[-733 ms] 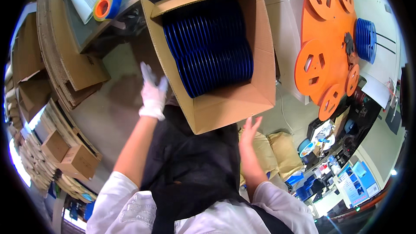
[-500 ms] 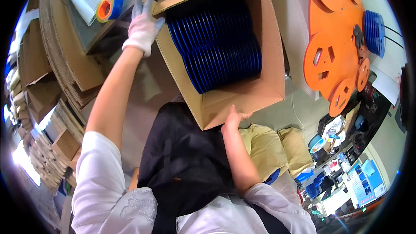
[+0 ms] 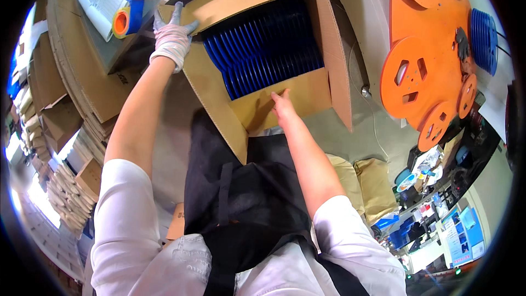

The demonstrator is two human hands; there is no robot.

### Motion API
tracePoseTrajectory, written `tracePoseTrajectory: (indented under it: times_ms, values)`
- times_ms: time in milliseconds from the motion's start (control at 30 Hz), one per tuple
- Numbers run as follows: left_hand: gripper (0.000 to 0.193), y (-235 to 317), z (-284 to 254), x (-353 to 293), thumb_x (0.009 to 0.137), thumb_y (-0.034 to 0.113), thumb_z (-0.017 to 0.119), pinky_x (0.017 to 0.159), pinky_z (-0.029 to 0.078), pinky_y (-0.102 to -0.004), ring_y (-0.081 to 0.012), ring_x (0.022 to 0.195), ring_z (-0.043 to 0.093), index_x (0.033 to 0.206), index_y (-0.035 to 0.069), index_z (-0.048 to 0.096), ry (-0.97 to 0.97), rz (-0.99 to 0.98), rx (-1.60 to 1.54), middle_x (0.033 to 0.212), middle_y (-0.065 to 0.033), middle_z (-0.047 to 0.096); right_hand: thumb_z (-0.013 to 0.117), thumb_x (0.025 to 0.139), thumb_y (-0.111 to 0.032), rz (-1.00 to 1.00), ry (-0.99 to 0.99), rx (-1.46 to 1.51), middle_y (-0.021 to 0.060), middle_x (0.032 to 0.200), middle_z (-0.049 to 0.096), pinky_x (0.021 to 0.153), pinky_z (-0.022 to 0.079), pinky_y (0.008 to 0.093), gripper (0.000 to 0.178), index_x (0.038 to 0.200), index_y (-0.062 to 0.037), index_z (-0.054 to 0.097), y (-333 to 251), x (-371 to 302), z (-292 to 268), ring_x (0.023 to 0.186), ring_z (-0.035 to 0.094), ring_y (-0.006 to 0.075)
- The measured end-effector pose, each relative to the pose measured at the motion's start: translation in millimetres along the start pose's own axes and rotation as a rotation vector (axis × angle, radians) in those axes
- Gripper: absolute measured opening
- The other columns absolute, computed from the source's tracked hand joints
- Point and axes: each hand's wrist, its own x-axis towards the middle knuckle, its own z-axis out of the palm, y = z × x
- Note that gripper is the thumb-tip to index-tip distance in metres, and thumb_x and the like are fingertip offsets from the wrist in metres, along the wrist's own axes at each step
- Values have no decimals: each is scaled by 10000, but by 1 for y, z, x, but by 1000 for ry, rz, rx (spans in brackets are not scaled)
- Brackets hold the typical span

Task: The person packs blue plastic reels into a cardboard box, seals the box with a tape dispenser, applies a label, and stacks it on a pallet.

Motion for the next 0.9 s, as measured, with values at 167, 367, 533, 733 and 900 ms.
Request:
tracePoseTrajectory:
  times_ms: [167, 367, 533, 733, 900]
  values:
    - [649, -6, 26, 26, 848, 296, 655, 1206, 171, -451, -427, 1476, 72, 1435, 433, 415, -40, -189, -199, 1618, -167, 18, 577, 944, -319, 92, -32, 29, 204, 1609, 98, 1120, 280, 538, 916, 1558, -167, -86, -25, 7, 7, 1452, 209, 378]
    - [785, 20, 15, 29, 822, 446, 687, 1193, 189, -397, -381, 1480, 90, 1509, 377, 315, 43, -312, -286, 1592, -254, 8, 646, 898, -378, 220, 184, 96, 281, 1589, -62, 1086, 273, 631, 1022, 1541, -271, -140, -19, 48, 26, 1452, 113, 480]
    - [790, 16, 14, 33, 812, 494, 675, 1191, 188, -389, -367, 1478, 96, 1507, 375, 320, -13, -332, -111, 1587, -258, 25, 676, 879, -349, 299, 341, 199, 296, 1579, -89, 1098, 203, 663, 1014, 1542, -261, -86, -62, 26, 60, 1436, 57, 541]
    - [803, 15, 36, 39, 798, 466, 682, 1196, 168, -381, -372, 1479, 92, 1508, 384, 315, 2, -279, -127, 1586, -277, 17, 666, 840, -125, -584, 420, -290, 302, 1560, 168, 1185, 176, 455, 698, 1436, 19, 333, -77, 20, 69, 1458, 153, 443]
    - [402, 1, 1, 12, 883, 293, 590, 1201, 130, -486, -474, 1449, 113, 1281, 354, 592, -14, -13, 70, 1600, -140, 204, 672, 861, -240, -1278, 150, -1052, 157, 1587, 229, 1127, 180, 638, 740, 1499, -124, 315, -178, -23, 132, 1460, 196, 398]
